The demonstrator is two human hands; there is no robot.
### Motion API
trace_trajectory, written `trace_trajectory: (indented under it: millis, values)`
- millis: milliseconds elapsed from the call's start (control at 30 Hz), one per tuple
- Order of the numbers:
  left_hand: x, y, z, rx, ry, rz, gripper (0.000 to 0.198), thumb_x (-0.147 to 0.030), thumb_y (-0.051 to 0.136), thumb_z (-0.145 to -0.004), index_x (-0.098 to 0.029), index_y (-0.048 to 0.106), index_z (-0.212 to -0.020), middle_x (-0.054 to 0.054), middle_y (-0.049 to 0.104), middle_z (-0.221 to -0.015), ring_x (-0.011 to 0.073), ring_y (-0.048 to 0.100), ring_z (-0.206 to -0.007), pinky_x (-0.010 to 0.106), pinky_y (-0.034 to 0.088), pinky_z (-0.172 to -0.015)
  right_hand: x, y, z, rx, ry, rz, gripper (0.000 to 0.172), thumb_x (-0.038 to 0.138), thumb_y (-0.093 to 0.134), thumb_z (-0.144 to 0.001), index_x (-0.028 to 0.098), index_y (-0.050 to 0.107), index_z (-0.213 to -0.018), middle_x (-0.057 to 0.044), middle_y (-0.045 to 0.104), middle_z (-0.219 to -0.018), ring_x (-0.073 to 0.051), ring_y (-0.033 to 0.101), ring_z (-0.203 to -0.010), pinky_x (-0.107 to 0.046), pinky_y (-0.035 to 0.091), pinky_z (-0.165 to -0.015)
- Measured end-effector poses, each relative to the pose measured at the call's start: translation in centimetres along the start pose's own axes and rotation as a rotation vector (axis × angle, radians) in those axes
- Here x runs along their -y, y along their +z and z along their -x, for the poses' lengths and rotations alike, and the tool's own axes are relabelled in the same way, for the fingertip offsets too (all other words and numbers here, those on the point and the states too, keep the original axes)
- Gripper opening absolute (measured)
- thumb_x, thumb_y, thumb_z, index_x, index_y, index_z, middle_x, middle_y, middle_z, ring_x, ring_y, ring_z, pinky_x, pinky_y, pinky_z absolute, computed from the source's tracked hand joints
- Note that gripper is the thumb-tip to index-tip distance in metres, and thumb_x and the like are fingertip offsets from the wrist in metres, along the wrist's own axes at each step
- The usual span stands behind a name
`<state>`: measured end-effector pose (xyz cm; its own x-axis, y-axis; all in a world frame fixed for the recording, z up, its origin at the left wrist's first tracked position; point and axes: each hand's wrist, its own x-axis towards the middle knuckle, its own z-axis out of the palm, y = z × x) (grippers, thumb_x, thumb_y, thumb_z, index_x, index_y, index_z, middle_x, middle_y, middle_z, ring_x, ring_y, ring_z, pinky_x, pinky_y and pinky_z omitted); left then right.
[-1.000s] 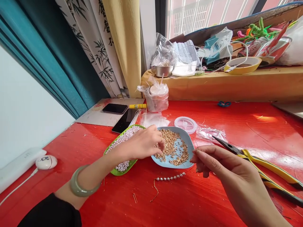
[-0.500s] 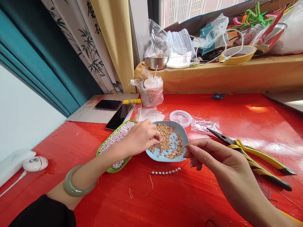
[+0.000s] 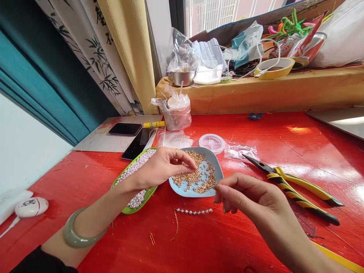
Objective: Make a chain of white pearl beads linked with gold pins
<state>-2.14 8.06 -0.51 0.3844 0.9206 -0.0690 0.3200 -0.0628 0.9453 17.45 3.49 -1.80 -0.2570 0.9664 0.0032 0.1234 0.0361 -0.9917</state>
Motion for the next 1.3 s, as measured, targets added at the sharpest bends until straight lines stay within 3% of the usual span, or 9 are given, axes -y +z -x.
trace_trajectory:
  millis: [133,567,900,1033,1300]
  values:
    - [-0.8,0.6,0.5,-0.004,-0.025,0.169,0.003,-0.016,0.07,-0.065,-0.015,0.067,-0.066,0.002,0.065,-0.071,0.0134,0.058,-0.068,0.025,0.046,-0.062,0.1,0.2,0.6,0.074,0.006,0.064,0.021,0.029,0.056,-0.078,0.019,0.06,-0.06,0.002,0.058,-0.055,-0.01,0.049,-0.052,-0.021,0.04,-0.049]
    - [-1.2,1.5,1.2,-0.056,-0.015,0.14,0.01,-0.015,0.075,-0.062,-0.017,0.065,-0.065,-0.001,0.062,-0.064,0.0109,0.054,-0.063,0.022,0.043,-0.056,0.7,0.3,0.8,0.11,0.058,0.065,0.019,0.024,0.052,-0.076,0.019,0.058,-0.058,0.001,0.059,-0.055,-0.011,0.052,-0.053,-0.021,0.04,-0.049]
    - [-1.5,1.9,1.7,-0.054,0.119,0.05,0.011,-0.013,0.076,-0.062,-0.017,0.066,-0.065,-0.003,0.061,-0.066,0.0091,0.049,-0.061,0.022,0.041,-0.056,0.8,0.5,0.6,0.094,0.088,0.07,0.019,0.025,0.049,-0.073,0.018,0.056,-0.056,0.002,0.055,-0.052,-0.011,0.047,-0.05,-0.022,0.036,-0.047]
    - [-1.3,1.7,1.7,-0.061,0.208,-0.03,0.01,-0.013,0.074,-0.065,-0.018,0.067,-0.068,-0.003,0.062,-0.069,0.0102,0.051,-0.065,0.024,0.042,-0.06,0.8,0.5,0.6,0.104,0.108,0.062,0.019,0.027,0.049,-0.071,0.018,0.055,-0.055,0.001,0.054,-0.051,-0.011,0.045,-0.05,-0.022,0.035,-0.047]
    - [-1.2,1.2,1.9,0.04,0.578,-0.394,0.013,-0.007,0.062,-0.078,-0.019,0.067,-0.078,0.0,0.069,-0.075,0.0129,0.054,-0.073,0.028,0.045,-0.07,0.4,0.6,0.3,0.138,0.118,0.04,0.017,0.026,0.049,-0.073,0.018,0.056,-0.059,0.001,0.057,-0.054,-0.011,0.047,-0.05,-0.022,0.036,-0.045]
